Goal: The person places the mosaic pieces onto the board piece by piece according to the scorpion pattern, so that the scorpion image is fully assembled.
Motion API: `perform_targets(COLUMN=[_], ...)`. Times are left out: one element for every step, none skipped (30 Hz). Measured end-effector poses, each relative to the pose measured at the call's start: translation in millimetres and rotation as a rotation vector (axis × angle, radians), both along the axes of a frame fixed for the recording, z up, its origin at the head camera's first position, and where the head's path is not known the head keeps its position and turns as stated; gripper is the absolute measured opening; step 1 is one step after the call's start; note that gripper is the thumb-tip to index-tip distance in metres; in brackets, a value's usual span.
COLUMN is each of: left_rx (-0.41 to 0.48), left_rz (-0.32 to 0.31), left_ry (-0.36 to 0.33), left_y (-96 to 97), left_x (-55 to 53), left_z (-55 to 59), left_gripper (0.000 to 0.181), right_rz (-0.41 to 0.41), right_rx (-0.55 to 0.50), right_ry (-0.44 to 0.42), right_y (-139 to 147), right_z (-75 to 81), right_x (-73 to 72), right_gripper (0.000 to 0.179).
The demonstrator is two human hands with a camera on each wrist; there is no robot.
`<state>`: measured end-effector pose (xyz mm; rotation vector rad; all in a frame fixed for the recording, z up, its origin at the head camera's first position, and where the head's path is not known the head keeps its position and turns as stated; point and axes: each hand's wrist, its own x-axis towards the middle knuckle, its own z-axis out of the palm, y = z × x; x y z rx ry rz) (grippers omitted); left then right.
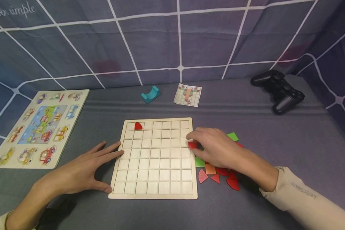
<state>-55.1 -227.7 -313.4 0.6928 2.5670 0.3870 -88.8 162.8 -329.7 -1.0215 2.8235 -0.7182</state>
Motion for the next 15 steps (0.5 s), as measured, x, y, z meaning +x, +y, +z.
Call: perform_targets(left_rx=[-0.003, -0.004, -0.008, -0.011, -0.014, -0.016, -0.017, -0.019, -0.021, -0.024, -0.027, -0.029, -0.033, -0.034, -0.034], left_rz=[0.002, 0.004, 0.01, 0.016, 0.023, 0.027, 0.03, 0.033, 0.038, 0.042, 0.047, 0.051, 0.058, 0.064, 0.064], left_ry=[-0.002, -0.004, -0.009, -0.013, -0.018, -0.021, -0.024, -0.026, -0.029, -0.033, -0.038, -0.043, -0.049, -0.056, -0.058], left_y=[0.3, 0.7, 1.2, 1.7, 2.4, 3.1, 3.4, 3.7, 3.9, 4.1, 4.1, 4.1, 4.0, 4.0, 3.9], left_x=[0.1, 0.2, 0.3, 0.3, 0.3, 0.1, -0.1, -0.3, -0.5, -0.7, -0.9, -1.0, -1.0, -0.9, -1.0], left_z=[-0.1, -0.2, -0.3, -0.3, -0.4, -0.6, -0.5, -0.3, 0.0, 0.3, 0.5, 0.7, 1.0, 1.1, 1.2], left_gripper=[0.105, 0.105, 0.106, 0.106, 0.106, 0.107, 0.107, 0.107, 0.107, 0.107, 0.107, 0.107, 0.107, 0.107, 0.107], right_rz=[0.005, 0.009, 0.013, 0.018, 0.021, 0.024, 0.029, 0.034, 0.041, 0.05, 0.059, 0.067, 0.077, 0.084, 0.093], right_rx=[-0.011, -0.02, -0.031, -0.04, -0.046, -0.05, -0.056, -0.06, -0.064, -0.068, -0.072, -0.077, -0.083, -0.085, -0.086], right_ry=[0.002, 0.005, 0.005, 0.005, 0.007, 0.008, 0.006, 0.003, 0.001, 0.0, -0.004, -0.008, -0.012, -0.016, -0.02], right_y=[-2.1, -4.5, -6.8, -9.5, -12.4, -15.5, -18.9, -22.7, -26.9, -31.4, -36.5, -42.0, -48.0, -54.2, -60.5], right_z=[-0.2, -0.2, -0.4, -0.5, -0.5, -0.2, 0.3, 1.0, 1.5, 2.2, 2.9, 3.6, 4.2, 4.7, 5.2], right_x=[-0.6, -1.4, -2.4, -3.8, -5.3, -6.9, -8.6, -10.6, -12.7, -14.9, -17.1, -19.6, -22.3, -24.9, -27.5], right_gripper=[0.023, 0.022, 0.02, 0.019, 0.018, 0.017, 0.017, 0.016, 0.016, 0.015, 0.014, 0.014, 0.014, 0.013, 0.013])
